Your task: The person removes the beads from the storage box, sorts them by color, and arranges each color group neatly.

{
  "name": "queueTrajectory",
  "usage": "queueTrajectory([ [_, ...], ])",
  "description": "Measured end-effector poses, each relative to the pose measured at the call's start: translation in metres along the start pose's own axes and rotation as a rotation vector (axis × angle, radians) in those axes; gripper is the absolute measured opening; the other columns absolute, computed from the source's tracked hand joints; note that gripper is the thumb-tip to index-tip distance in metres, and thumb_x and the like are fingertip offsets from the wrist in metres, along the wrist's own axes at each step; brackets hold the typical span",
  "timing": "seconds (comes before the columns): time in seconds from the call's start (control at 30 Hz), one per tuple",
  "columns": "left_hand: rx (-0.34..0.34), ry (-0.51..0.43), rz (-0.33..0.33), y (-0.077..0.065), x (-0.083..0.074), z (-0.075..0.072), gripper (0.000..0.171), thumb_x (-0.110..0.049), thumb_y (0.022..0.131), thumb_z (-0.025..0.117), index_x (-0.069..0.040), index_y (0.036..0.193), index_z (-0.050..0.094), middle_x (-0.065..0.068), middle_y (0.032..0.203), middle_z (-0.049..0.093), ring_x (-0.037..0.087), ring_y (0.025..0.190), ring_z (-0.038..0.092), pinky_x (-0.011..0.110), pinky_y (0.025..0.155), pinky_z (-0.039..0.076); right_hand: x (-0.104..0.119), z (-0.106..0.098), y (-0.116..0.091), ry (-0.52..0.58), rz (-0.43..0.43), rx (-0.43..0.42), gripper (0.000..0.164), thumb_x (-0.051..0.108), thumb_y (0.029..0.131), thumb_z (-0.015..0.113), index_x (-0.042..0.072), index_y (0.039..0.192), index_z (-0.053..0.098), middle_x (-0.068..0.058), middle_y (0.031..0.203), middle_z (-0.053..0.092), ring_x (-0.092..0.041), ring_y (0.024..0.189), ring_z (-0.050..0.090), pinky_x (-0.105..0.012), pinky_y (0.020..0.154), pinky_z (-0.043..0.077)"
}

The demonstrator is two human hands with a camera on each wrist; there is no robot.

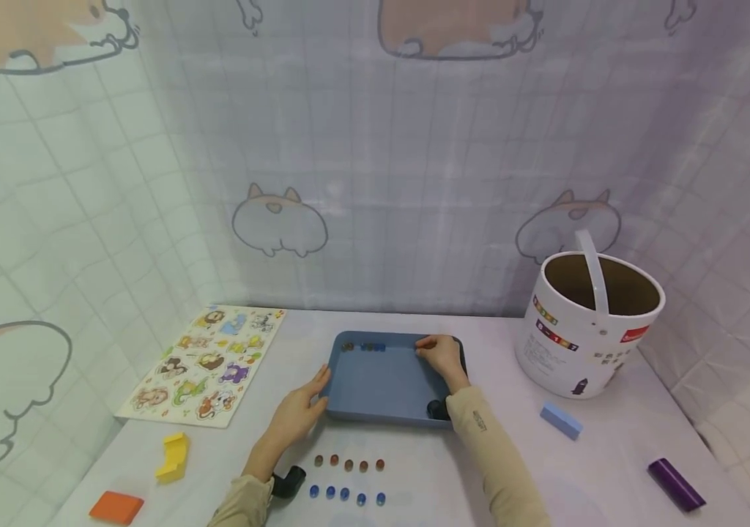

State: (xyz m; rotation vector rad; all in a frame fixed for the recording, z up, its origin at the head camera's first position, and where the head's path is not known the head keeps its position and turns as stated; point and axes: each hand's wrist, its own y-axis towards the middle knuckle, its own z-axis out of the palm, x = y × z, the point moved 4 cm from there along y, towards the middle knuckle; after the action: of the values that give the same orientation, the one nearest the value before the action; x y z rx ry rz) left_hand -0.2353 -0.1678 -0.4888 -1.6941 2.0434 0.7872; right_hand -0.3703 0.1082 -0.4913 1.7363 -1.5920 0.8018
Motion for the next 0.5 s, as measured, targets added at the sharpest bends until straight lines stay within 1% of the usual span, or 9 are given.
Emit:
queueTrajectory([
  [0.07, -0.004, 0.007, 0.015, -0.0008, 0.0001, 0.0006, 0.053, -0.016, 0.092, 0.056, -0.001, 0.143, 0.045, 0.011, 0.152, 0.040, 0.035, 0.132, 0.049, 0.052, 0.100, 0.047, 0.0000, -0.0001, -0.0014, 0.004, -0.003, 0.006, 0.018, 0.011, 0.085, 0.071, 0.004, 0.101, 0.075, -0.015, 0.094, 0.075, -0.013, 0.069, 0.066, -0.026, 0.061, 0.054],
  [0.17, -0.007, 0.006, 0.012, -0.0021, -0.0002, 0.0010, 0.053, -0.016, 0.093, 0.056, -0.002, 0.143, 0.045, 0.010, 0.152, 0.040, 0.034, 0.130, 0.051, 0.050, 0.097, 0.049, -0.0004, -0.0006, -0.0025, 0.010, 0.009, 0.020, 0.019, 0.012, 0.087, 0.068, 0.004, 0.103, 0.075, -0.014, 0.097, 0.074, -0.013, 0.071, 0.065, -0.026, 0.062, 0.054],
  [0.27, -0.013, -0.001, 0.013, -0.0027, -0.0006, 0.0015, 0.053, -0.016, 0.092, 0.056, -0.002, 0.142, 0.046, 0.010, 0.152, 0.040, 0.034, 0.130, 0.051, 0.050, 0.095, 0.050, -0.0018, -0.0008, -0.0026, 0.021, 0.035, 0.032, 0.020, 0.013, 0.089, 0.065, 0.004, 0.104, 0.074, -0.014, 0.100, 0.074, -0.013, 0.073, 0.065, -0.026, 0.064, 0.054],
  [0.33, -0.010, -0.003, 0.009, -0.0027, -0.0006, 0.0022, 0.053, -0.017, 0.093, 0.056, -0.002, 0.143, 0.045, 0.009, 0.152, 0.040, 0.034, 0.133, 0.048, 0.051, 0.100, 0.048, -0.0028, -0.0011, -0.0027, 0.025, 0.055, 0.036, 0.021, 0.014, 0.089, 0.064, 0.004, 0.104, 0.074, -0.013, 0.101, 0.073, -0.013, 0.075, 0.065, -0.026, 0.066, 0.054],
  [0.37, -0.010, -0.002, 0.012, -0.0027, -0.0006, 0.0025, 0.053, -0.017, 0.093, 0.056, -0.002, 0.143, 0.045, 0.009, 0.152, 0.040, 0.034, 0.133, 0.048, 0.051, 0.100, 0.048, -0.0034, -0.0010, -0.0026, 0.024, 0.059, 0.036, 0.021, 0.014, 0.089, 0.064, 0.005, 0.104, 0.074, -0.013, 0.101, 0.073, -0.013, 0.075, 0.065, -0.027, 0.066, 0.053],
  [0.47, -0.012, -0.003, 0.011, -0.0025, -0.0003, 0.0027, 0.053, -0.017, 0.093, 0.056, -0.002, 0.143, 0.045, 0.010, 0.153, 0.040, 0.034, 0.132, 0.049, 0.050, 0.095, 0.050, -0.0038, 0.0000, -0.0019, 0.016, 0.054, 0.028, 0.020, 0.014, 0.089, 0.063, 0.004, 0.103, 0.074, -0.013, 0.100, 0.073, -0.014, 0.075, 0.065, -0.028, 0.066, 0.053],
  [0.5, -0.014, 0.007, 0.013, -0.0023, 0.0001, 0.0027, 0.053, -0.017, 0.093, 0.056, -0.002, 0.142, 0.046, 0.010, 0.152, 0.040, 0.034, 0.132, 0.049, 0.050, 0.097, 0.049, -0.0036, 0.0005, -0.0015, 0.010, 0.047, 0.021, 0.019, 0.014, 0.089, 0.064, 0.005, 0.102, 0.074, -0.013, 0.099, 0.073, -0.015, 0.074, 0.065, -0.028, 0.065, 0.053],
])
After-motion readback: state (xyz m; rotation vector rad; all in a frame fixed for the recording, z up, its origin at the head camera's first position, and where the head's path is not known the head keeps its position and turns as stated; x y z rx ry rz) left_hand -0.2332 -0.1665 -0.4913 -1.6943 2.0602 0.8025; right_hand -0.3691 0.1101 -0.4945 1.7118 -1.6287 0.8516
